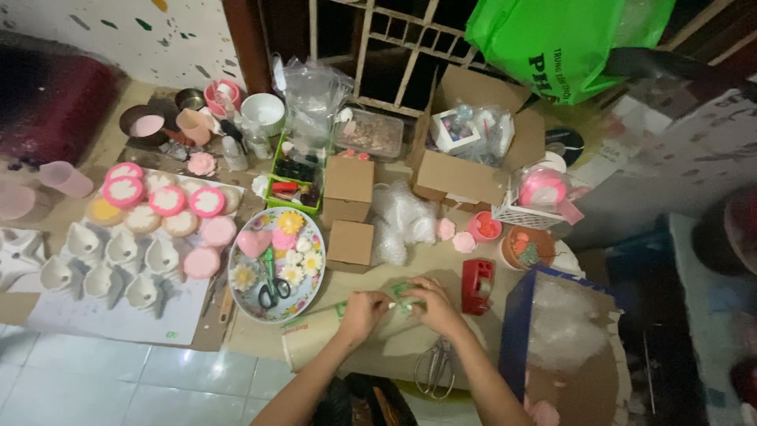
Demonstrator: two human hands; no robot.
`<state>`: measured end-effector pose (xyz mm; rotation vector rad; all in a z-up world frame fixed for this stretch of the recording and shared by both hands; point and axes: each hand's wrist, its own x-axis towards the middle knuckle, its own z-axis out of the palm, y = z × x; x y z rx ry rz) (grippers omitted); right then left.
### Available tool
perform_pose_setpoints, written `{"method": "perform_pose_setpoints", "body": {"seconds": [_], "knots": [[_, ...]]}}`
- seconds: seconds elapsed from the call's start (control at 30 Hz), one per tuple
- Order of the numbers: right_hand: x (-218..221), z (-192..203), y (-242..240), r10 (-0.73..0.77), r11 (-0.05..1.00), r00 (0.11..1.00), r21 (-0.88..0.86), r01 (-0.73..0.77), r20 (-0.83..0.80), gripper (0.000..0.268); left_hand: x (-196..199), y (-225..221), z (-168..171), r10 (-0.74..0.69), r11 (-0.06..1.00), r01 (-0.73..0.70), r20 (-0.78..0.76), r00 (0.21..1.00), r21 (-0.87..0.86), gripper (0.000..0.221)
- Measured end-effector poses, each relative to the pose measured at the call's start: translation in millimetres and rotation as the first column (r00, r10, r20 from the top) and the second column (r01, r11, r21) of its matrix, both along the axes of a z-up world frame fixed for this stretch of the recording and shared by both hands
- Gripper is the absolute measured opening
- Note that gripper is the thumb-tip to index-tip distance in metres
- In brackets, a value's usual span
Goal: The recorder is trimming and wrapping flower-shaped craft items, possibly soaps or wax candles, at a workstation.
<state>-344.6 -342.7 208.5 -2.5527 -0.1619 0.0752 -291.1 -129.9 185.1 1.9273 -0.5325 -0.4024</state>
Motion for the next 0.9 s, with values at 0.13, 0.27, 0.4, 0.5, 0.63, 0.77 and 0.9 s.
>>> {"method": "perform_pose_setpoints", "body": {"seconds": [0.13, 0.27, 0.4, 0.5, 0.63, 0.77, 0.9], "knots": [[6, -20, -30, -0.089, 0.993, 0.996, 0.076, 0.09, -0.019, 0.012, -1, -2, 4, -0.046, 0.999, 0.049, -0.096, 0.994, 0.025, 0.016], [1, -5, -32, -0.059, 0.996, 0.991, 0.065, 0.067, -0.117, 0.015, 4, 5, 6, -0.019, 0.999, 0.024, -0.121, 0.992, 0.038, 0.017], [-11, 59, -11, -0.118, 0.984, 0.955, 0.094, 0.149, -0.271, 0.013, 16, 21, 16, -0.131, 0.981, 0.125, 0.031, 0.991, 0.146, 0.048], [-23, 24, -20, -0.004, 0.987, 0.999, 0.163, 0.013, -0.053, 0.015, 21, 27, 55, -0.411, 0.818, 0.339, 0.06, 0.91, 0.464, 0.104], [-28, 47, -12, 0.043, 0.992, 0.999, 0.116, -0.042, -0.002, 0.019, 30, 32, 48, -0.469, 0.585, 0.474, -0.203, 0.86, 0.658, 0.133], [-28, 68, -4, 0.055, 0.998, 0.998, 0.015, -0.055, 0.01, 0.011, 44, 35, 15, -0.524, 0.672, 0.633, -0.358, 0.773, 0.384, 0.133], [-26, 98, 6, 0.099, 0.995, 0.989, 0.014, -0.101, 0.106, 0.012, 49, 35, -23, -0.555, 0.659, 0.723, -0.514, 0.654, 0.208, 0.127]]}}
